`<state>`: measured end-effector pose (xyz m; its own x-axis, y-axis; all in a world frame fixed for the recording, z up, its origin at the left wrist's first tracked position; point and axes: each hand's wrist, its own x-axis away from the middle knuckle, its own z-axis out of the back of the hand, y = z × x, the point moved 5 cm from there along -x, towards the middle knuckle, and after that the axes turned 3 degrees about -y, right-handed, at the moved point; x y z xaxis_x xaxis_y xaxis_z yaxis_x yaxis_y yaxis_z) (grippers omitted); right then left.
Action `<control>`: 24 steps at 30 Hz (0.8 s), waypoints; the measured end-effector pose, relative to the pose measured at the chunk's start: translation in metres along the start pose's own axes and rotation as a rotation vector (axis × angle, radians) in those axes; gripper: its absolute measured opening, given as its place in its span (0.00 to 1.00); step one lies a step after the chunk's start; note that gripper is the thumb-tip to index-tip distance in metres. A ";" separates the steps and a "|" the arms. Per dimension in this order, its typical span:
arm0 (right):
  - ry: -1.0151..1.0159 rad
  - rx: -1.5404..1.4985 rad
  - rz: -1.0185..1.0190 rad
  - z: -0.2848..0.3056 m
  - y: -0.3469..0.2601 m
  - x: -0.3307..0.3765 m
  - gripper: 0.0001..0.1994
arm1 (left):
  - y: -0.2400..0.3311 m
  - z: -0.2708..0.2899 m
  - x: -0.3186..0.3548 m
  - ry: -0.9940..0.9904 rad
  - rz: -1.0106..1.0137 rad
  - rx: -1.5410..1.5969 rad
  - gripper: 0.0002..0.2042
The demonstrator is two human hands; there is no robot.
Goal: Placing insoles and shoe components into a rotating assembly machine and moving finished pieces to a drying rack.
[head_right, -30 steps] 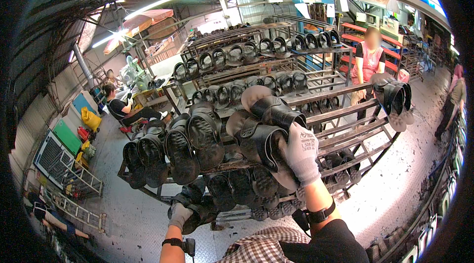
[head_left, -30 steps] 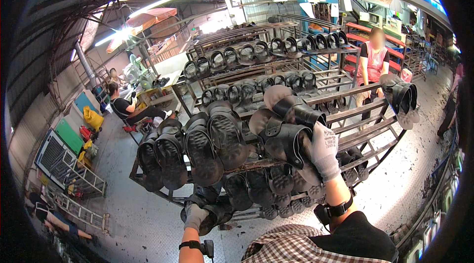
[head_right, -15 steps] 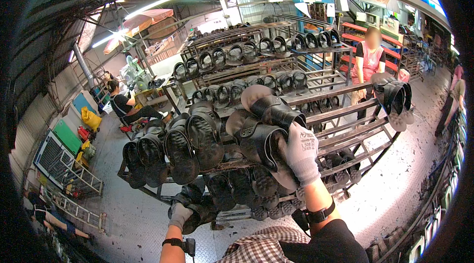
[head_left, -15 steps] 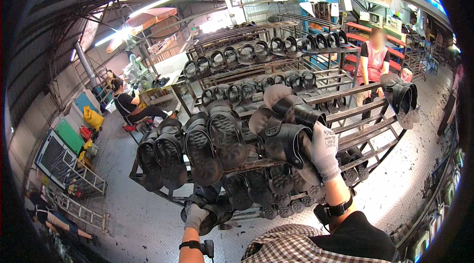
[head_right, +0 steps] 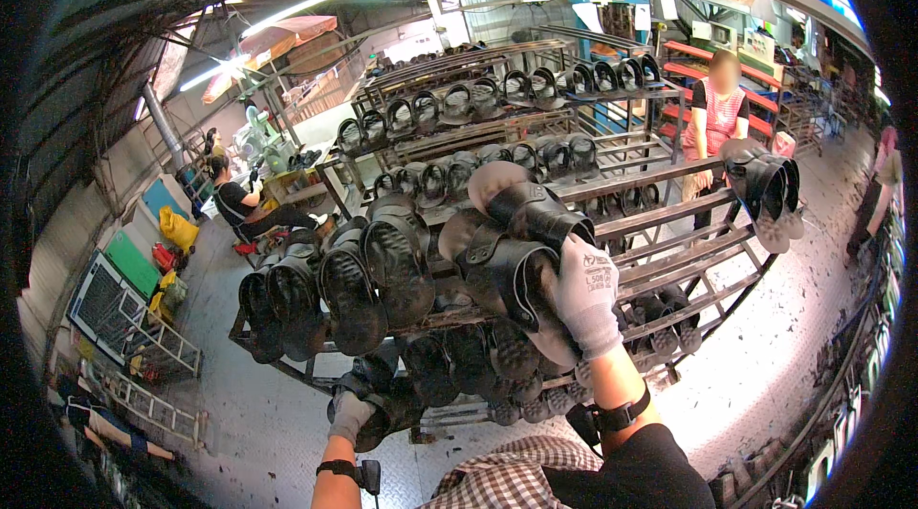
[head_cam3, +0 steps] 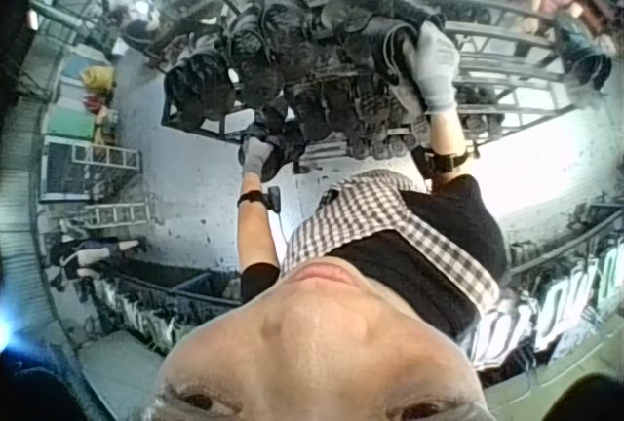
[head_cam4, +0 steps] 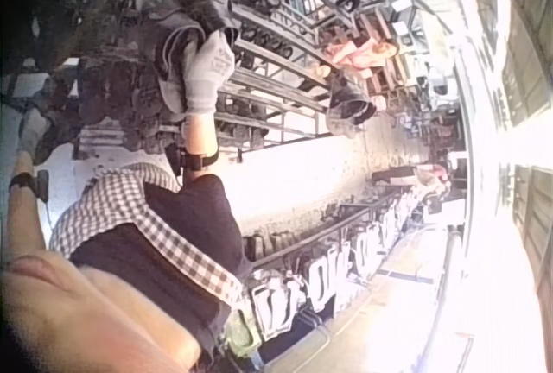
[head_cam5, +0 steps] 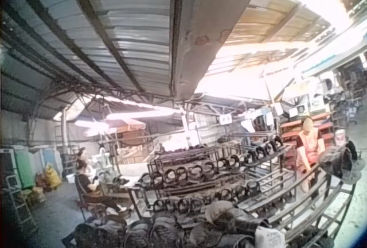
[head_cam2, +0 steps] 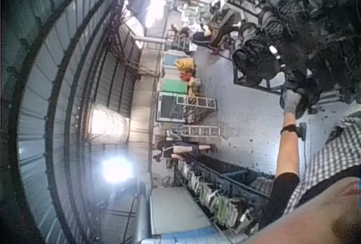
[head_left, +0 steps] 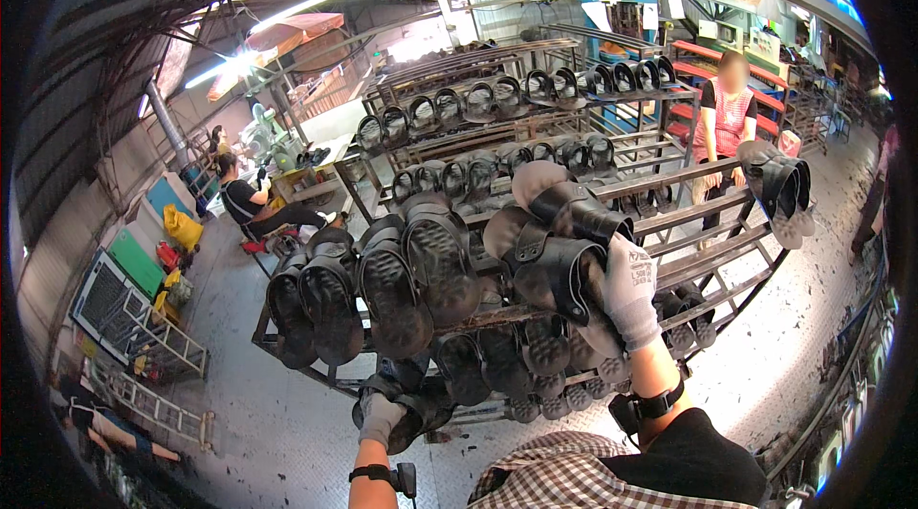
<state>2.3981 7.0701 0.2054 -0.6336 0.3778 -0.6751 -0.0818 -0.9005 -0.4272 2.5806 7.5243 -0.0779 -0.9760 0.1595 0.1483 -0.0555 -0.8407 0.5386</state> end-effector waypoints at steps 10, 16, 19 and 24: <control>-0.016 0.032 -0.004 -0.006 0.005 0.000 0.19 | -0.014 -0.005 -0.005 0.048 -0.046 -0.031 0.33; -0.016 0.033 -0.002 -0.005 0.002 0.000 0.21 | -0.019 -0.006 -0.005 0.065 -0.083 -0.037 0.32; -0.012 0.023 -0.006 -0.006 0.004 0.001 0.21 | -0.018 -0.007 -0.005 0.040 -0.078 -0.046 0.33; 0.009 -0.016 0.032 -0.006 0.000 -0.001 0.22 | -0.020 -0.005 -0.003 0.065 -0.085 -0.081 0.34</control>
<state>2.4029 7.0715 0.2024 -0.6287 0.3511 -0.6939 -0.0496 -0.9086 -0.4148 2.5834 7.5384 -0.0935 -0.9785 0.2000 0.0496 -0.1527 -0.8653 0.4774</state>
